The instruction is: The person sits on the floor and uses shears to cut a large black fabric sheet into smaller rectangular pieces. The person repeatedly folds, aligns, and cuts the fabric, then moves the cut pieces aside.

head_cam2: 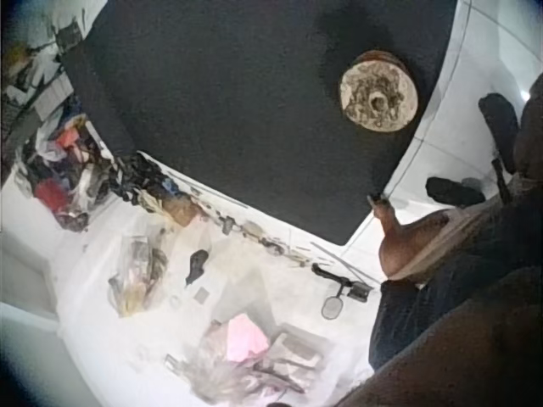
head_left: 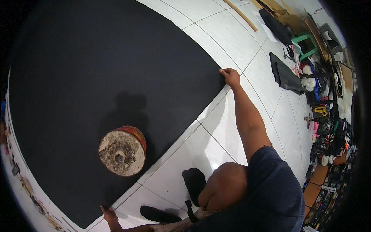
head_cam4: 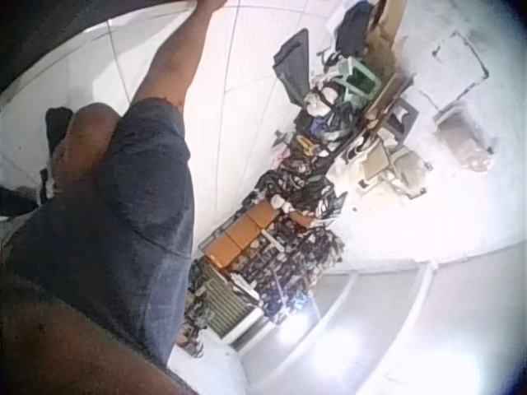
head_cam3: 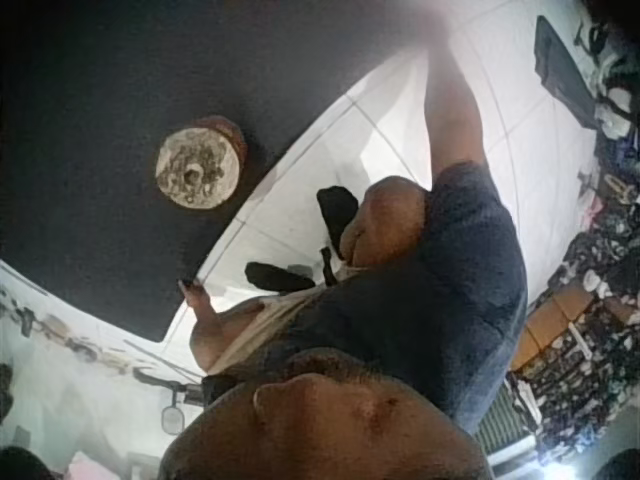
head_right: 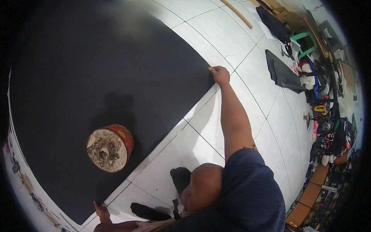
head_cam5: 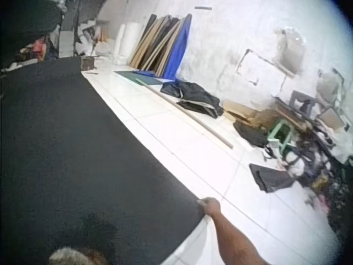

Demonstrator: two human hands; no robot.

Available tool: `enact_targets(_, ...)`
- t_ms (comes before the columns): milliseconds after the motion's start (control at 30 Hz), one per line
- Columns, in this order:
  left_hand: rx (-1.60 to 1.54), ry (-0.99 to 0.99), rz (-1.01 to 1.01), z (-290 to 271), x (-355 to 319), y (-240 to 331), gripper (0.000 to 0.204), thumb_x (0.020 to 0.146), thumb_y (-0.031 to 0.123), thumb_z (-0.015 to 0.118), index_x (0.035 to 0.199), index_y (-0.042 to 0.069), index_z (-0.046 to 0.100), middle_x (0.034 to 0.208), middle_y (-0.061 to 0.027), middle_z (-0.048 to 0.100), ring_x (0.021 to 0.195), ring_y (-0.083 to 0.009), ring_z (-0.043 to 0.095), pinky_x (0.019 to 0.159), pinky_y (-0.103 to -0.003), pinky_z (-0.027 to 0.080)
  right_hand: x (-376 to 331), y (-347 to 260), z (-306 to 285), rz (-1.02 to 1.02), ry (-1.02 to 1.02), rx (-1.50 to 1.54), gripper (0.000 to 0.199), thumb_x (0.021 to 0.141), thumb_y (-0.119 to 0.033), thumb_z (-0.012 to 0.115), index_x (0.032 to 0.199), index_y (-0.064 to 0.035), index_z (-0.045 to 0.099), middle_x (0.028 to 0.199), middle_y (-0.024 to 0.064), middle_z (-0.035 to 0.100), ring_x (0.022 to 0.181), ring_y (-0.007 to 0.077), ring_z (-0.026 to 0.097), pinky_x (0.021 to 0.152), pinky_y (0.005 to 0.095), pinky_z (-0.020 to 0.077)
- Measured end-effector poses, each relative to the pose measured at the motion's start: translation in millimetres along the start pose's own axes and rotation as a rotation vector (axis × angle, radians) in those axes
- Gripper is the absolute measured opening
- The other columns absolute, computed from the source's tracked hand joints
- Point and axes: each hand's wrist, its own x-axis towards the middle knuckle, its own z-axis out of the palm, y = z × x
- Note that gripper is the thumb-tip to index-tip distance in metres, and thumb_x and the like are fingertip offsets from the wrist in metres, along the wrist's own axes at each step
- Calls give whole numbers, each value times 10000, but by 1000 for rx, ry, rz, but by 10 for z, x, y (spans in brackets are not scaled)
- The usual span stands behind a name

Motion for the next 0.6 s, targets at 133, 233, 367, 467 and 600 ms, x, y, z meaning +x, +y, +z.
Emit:
enact_targets(133, 105, 72, -7, 121, 41, -242, 419, 949, 357, 637, 1256, 80, 571, 948, -40, 573, 772, -119, 508, 676, -242, 490, 150, -43, -140, 2, 63, 41, 422, 838, -489, 698, 987, -99, 762, 961, 120, 738, 929, 264, 699, 831, 381, 518)
enact_targets(233, 183, 45, 108, 39, 140, -135, 324, 970, 329, 606, 1183, 85, 600, 834, -21, 538, 689, -115, 477, 636, -238, 482, 239, 80, 88, 23, 60, 93, 440, 835, -506, 700, 957, -87, 759, 899, 120, 734, 869, 262, 695, 788, 381, 515)
enact_targets(367, 28, -230, 25, -288, 200, -88, 387, 998, 410, 536, 1214, 99, 613, 921, -32, 602, 661, -107, 470, 594, -243, 410, 144, 299, 236, -1, 70, 16, 460, 870, -499, 658, 1030, -76, 740, 976, 129, 731, 944, 279, 690, 848, 383, 511)
enact_targets(467, 967, -213, 1020, -417, 642, -480, 319, 956, 132, 633, 1226, -21, 563, 817, -40, 612, 664, -140, 538, 640, -279, 507, 348, 199, -20, -54, 78, -116, 505, 916, -533, 577, 1113, -88, 711, 1030, 145, 722, 994, 294, 682, 880, 425, 500)
enact_targets(600, -23, 15, 74, 176, 122, -168, 361, 911, 363, 703, 844, 36, 568, 695, -34, 561, 534, -125, 501, 479, -236, 466, -238, -719, 224, -172, 420, -424, 580, 927, -513, 572, 1388, -167, 509, 1352, 164, 520, 1189, 336, 566, 973, 495, 455)
